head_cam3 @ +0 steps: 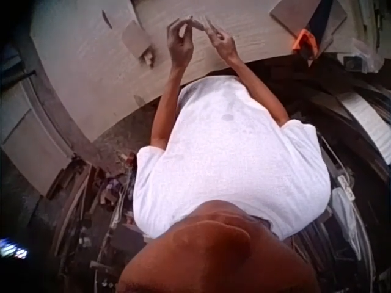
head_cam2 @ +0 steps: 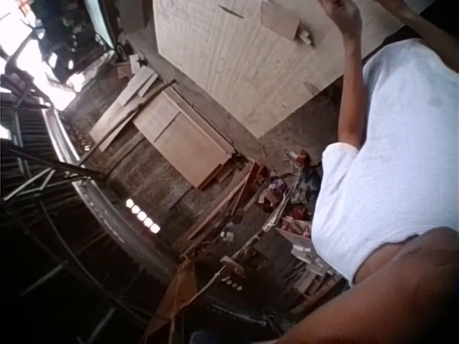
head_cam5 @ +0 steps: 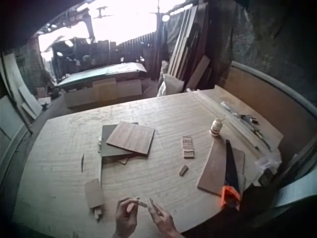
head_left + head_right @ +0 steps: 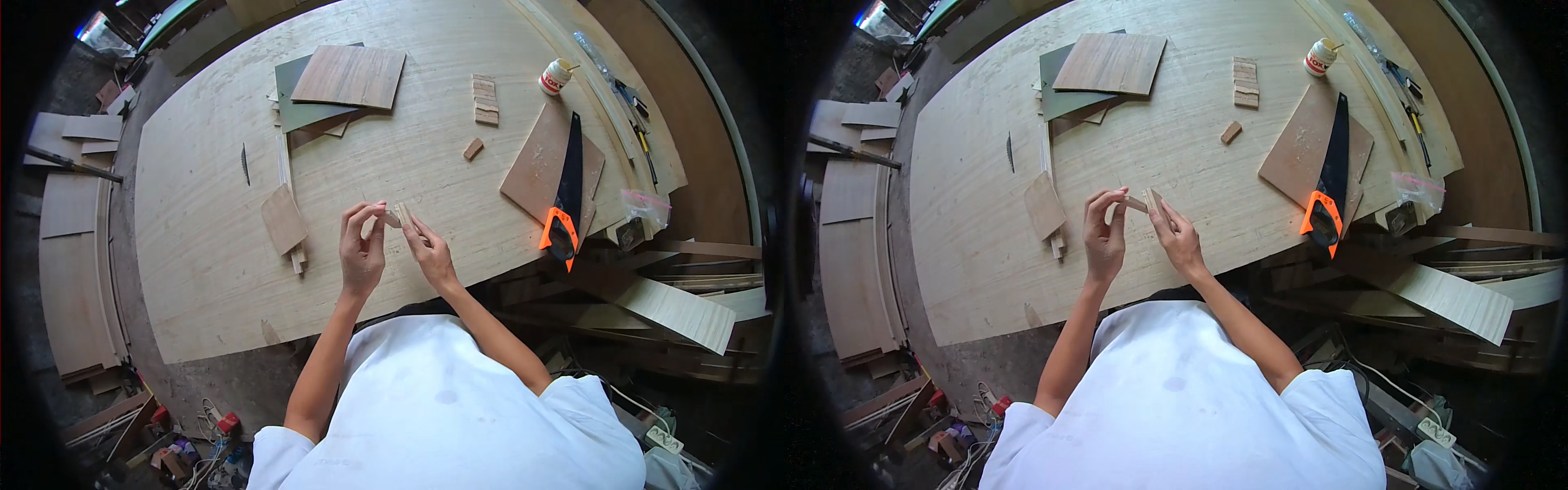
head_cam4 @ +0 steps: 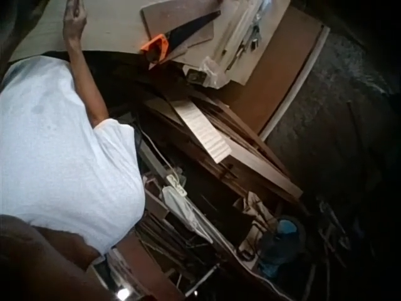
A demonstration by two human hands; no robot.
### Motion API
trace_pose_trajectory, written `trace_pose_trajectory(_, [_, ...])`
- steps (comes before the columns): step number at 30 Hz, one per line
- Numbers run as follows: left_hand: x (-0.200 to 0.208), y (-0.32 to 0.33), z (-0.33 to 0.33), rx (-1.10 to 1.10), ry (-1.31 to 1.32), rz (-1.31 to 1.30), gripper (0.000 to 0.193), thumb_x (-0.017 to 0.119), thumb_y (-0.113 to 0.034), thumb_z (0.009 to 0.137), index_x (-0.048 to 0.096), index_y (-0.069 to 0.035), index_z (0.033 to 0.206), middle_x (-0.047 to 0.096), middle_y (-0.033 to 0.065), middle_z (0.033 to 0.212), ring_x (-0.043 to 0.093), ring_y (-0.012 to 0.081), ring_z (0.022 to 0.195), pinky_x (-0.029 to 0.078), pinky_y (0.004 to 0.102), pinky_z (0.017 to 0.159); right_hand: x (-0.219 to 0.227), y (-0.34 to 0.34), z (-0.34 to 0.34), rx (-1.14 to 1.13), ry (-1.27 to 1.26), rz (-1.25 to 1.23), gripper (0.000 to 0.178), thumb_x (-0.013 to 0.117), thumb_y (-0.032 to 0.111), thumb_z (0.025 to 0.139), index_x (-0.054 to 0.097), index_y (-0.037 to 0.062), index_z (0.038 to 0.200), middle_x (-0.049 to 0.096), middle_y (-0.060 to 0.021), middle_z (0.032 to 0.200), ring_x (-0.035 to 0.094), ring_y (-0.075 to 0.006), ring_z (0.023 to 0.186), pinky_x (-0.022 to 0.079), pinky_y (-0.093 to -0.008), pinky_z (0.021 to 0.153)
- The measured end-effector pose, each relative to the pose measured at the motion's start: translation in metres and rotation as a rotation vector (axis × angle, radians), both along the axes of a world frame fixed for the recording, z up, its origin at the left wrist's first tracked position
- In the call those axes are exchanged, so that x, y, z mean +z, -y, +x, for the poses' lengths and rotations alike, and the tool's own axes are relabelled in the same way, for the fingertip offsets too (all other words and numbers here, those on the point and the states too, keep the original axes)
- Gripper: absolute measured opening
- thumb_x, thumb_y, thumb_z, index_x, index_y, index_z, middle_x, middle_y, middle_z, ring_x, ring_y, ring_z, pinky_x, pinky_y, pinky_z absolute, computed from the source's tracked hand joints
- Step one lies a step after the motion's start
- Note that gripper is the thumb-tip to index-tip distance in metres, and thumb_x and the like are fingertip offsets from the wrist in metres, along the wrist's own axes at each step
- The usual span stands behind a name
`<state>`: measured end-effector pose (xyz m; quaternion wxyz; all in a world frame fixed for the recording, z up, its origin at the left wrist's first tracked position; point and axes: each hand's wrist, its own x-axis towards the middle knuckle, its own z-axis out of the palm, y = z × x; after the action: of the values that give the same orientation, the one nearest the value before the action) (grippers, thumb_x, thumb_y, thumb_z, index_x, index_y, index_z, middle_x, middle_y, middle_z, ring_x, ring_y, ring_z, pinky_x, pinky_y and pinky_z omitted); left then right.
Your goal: Assembling and checking the fit of small wooden pieces at a workshop table.
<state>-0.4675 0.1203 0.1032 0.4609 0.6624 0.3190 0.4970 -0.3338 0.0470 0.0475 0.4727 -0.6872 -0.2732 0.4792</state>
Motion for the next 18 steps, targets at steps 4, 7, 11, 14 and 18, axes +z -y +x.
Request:
trace_pose_trajectory(4, [-0.022,0.004,-0.002,-0.044,-0.017,-0.007,0.031,0.061,0.012,0.096,0.06,-0.002,0.123,0.054,0.0088,0.125,0.063,0.022,0.121,0.063,0.0269,0.085,-0.023,0.003,0.0,-0.011,0.024,-0.033,0.072,0.065,0.053,0.096,0.056,0.0017,0.146,0.063,-0.0266,0.126,0.064,-0.03,0.117,0.048,-0.0354,0.101])
trace_pose_trajectory(7, [-0.036,0.002,-0.014,-0.064,-0.06,0.039,0.031,0.063,0.012,0.095,0.061,-0.003,0.121,0.056,0.0091,0.123,0.066,0.0224,0.118,0.063,0.0267,0.085,-0.032,0.007,0.001,0.022,0.021,0.034,0.07,0.067,0.052,0.095,0.057,0.002,0.145,0.064,-0.0255,0.127,0.063,-0.0307,0.12,0.048,-0.0357,0.103])
trace_pose_trajectory(11, [-0.043,0.0,-0.028,-0.074,-0.074,0.113,0.03,0.065,0.012,0.093,0.064,-0.002,0.119,0.064,0.0121,0.119,0.069,0.023,0.113,0.064,0.0283,0.082,-0.038,0.009,0.005,0.067,0.062,0.012,0.069,0.068,0.051,0.094,0.06,0.0026,0.142,0.065,-0.0243,0.127,0.063,-0.0317,0.12,0.048,-0.0363,0.103])
trace_pose_trajectory(14, [-0.045,-0.001,-0.038,-0.05,-0.147,0.142,0.029,0.066,0.011,0.093,0.065,-0.002,0.119,0.069,0.0136,0.117,0.07,0.0224,0.111,0.062,0.0301,0.082,-0.042,0.01,0.012,0.104,0.125,0.032,0.067,0.069,0.05,0.094,0.061,0.0034,0.142,0.065,-0.0248,0.126,0.063,-0.0328,0.119,0.048,-0.037,0.103])
trace_pose_trajectory(18, [-0.043,0.003,-0.04,-0.011,-0.129,0.07,0.027,0.067,0.01,0.092,0.067,-0.002,0.117,0.071,0.0138,0.116,0.071,0.0218,0.105,0.062,0.032,0.087,-0.036,0.006,0.015,0.153,0.244,0.029,0.066,0.069,0.049,0.093,0.062,0.0056,0.141,0.065,-0.026,0.126,0.064,-0.0348,0.118,0.049,-0.0391,0.102])
